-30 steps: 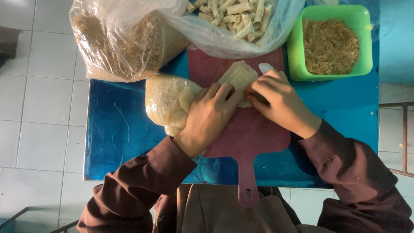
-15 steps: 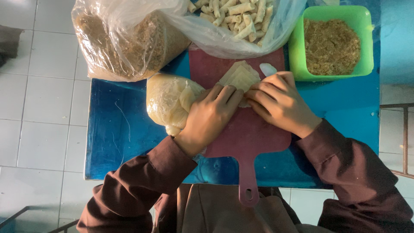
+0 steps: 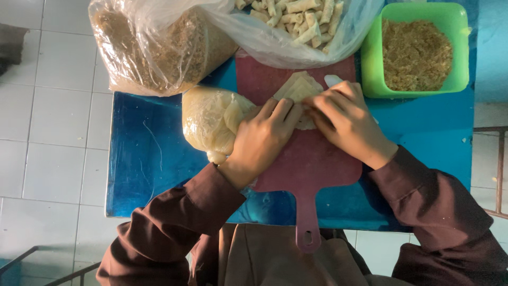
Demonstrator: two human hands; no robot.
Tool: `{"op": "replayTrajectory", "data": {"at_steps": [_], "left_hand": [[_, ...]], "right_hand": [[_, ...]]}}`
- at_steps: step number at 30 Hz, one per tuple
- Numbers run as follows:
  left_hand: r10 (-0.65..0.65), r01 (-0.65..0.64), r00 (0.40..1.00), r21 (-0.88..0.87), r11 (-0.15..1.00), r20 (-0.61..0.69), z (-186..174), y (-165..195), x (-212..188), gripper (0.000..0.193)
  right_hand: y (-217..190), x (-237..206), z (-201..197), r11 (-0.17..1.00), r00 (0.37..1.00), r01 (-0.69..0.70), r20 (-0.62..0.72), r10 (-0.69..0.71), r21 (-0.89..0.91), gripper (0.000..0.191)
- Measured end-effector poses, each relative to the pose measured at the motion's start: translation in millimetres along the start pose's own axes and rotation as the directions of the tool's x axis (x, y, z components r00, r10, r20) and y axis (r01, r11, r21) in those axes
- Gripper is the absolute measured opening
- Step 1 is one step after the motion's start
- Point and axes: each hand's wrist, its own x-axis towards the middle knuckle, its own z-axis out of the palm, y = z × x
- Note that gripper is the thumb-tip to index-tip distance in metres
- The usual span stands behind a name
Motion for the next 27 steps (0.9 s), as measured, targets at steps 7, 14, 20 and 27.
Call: {"op": "replayTrajectory", "data": {"at_steps": [7,14,20,27], "left_hand": [[0.031,-0.034,0.995,-0.032,0.999,-0.092,0.9,-1.0,-2.4,0.026],[0.014,-0.013,0.997,0.021,1.000,-0.071,0.5,0.0,-0.8,0.030],[0.023,-0.021,0.997,0.034,0.999,-0.069,-3.0,-0.8,0.4,0.024],[0.069,-0.061,0.993,0.084,0.995,-0.096,1.1,-1.0,-2.9,0.026]], "right_hand": [[-2.5,0.6,-3.2,0.997,0.999,0.036,-0.033,-0.039,-0.067,0.022],[-6.3,4.0,-2.7,0.993,0.998,0.044,-0.045,-0.050,-0.108,0.024],[-6.6,1.3,-4.5,0.997,1.000,0.028,0.014,-0.027,-0.065,0.026],[-6.1,0.1,-0.9,0.995,0.999,0.017,-0.025,-0.020,-0.095,0.024]]}}
